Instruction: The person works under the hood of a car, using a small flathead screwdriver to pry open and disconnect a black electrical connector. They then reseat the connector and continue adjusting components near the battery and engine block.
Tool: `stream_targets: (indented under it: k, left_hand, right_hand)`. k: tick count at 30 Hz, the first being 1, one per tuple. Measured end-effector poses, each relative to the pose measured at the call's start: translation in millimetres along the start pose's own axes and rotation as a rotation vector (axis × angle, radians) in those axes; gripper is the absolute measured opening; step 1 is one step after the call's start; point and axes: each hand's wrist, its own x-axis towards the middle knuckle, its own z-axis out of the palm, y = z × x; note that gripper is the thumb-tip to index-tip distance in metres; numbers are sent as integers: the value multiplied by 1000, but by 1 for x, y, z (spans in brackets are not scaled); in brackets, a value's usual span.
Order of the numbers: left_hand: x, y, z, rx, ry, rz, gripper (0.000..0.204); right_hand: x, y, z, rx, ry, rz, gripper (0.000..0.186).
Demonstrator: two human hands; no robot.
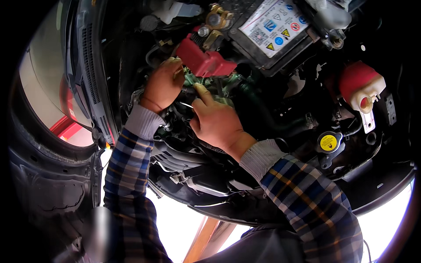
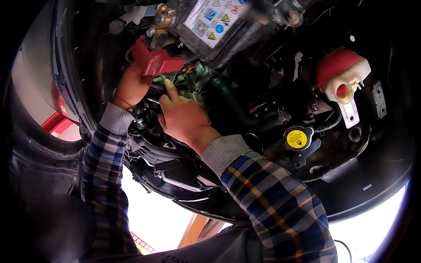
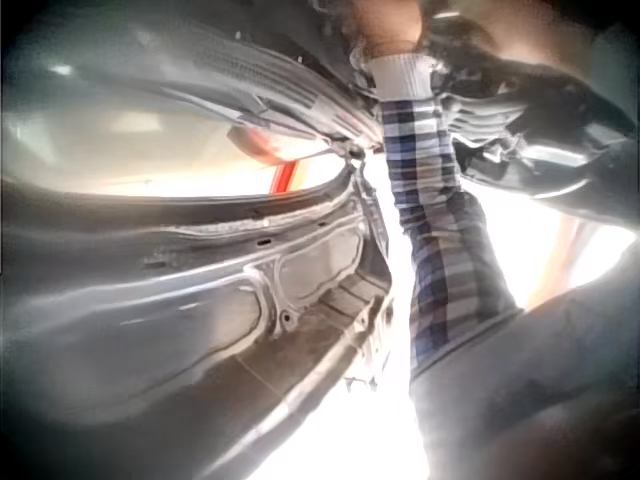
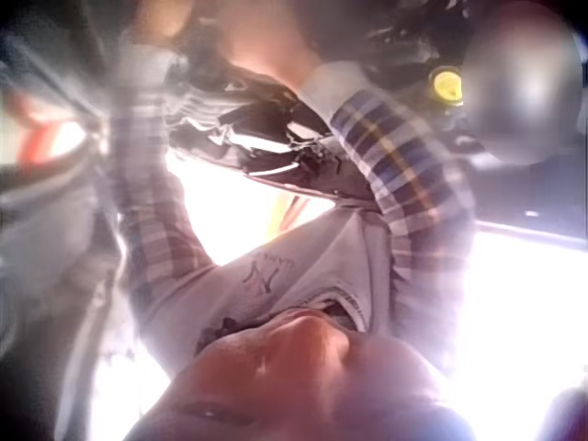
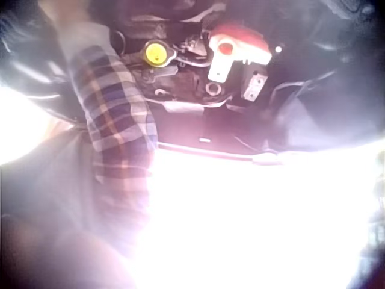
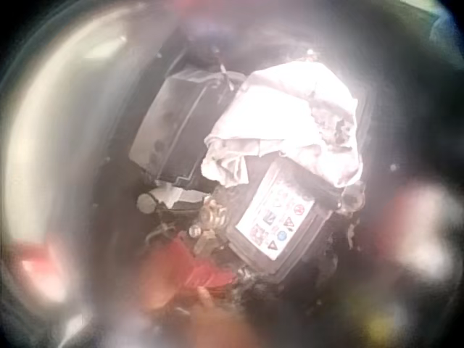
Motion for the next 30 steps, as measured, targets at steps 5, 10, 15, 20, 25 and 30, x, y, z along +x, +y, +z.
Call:
stream_targets:
  k: [5, 10, 15, 20, 25, 30]
  left_hand:
    - [-84, 16, -5, 47, 374, -186, 32]
    - [-142, -11, 24, -23, 525, -263, 30]
    - [-145, -17, 37, -81, 585, -200, 29]
    - [-139, -17, 41, -29, 612, -245, 29]
    - [-141, -19, 36, -58, 621, -292, 40]
    - [-148, -21, 36, -2, 611, -319, 35]
  right_hand:
    - [3, 2, 3, -35, 40, -26, 28]
    - [2, -8, 6, -52, 28, -34, 32]
    - [1, -5, 8, -70, 20, -41, 33]
    - [7, -6, 7, -71, 14, -30, 35]
    - [11, -12, 9, -68, -25, 4, 42]
    - [24, -13, 10, 67, -89, 81, 26]
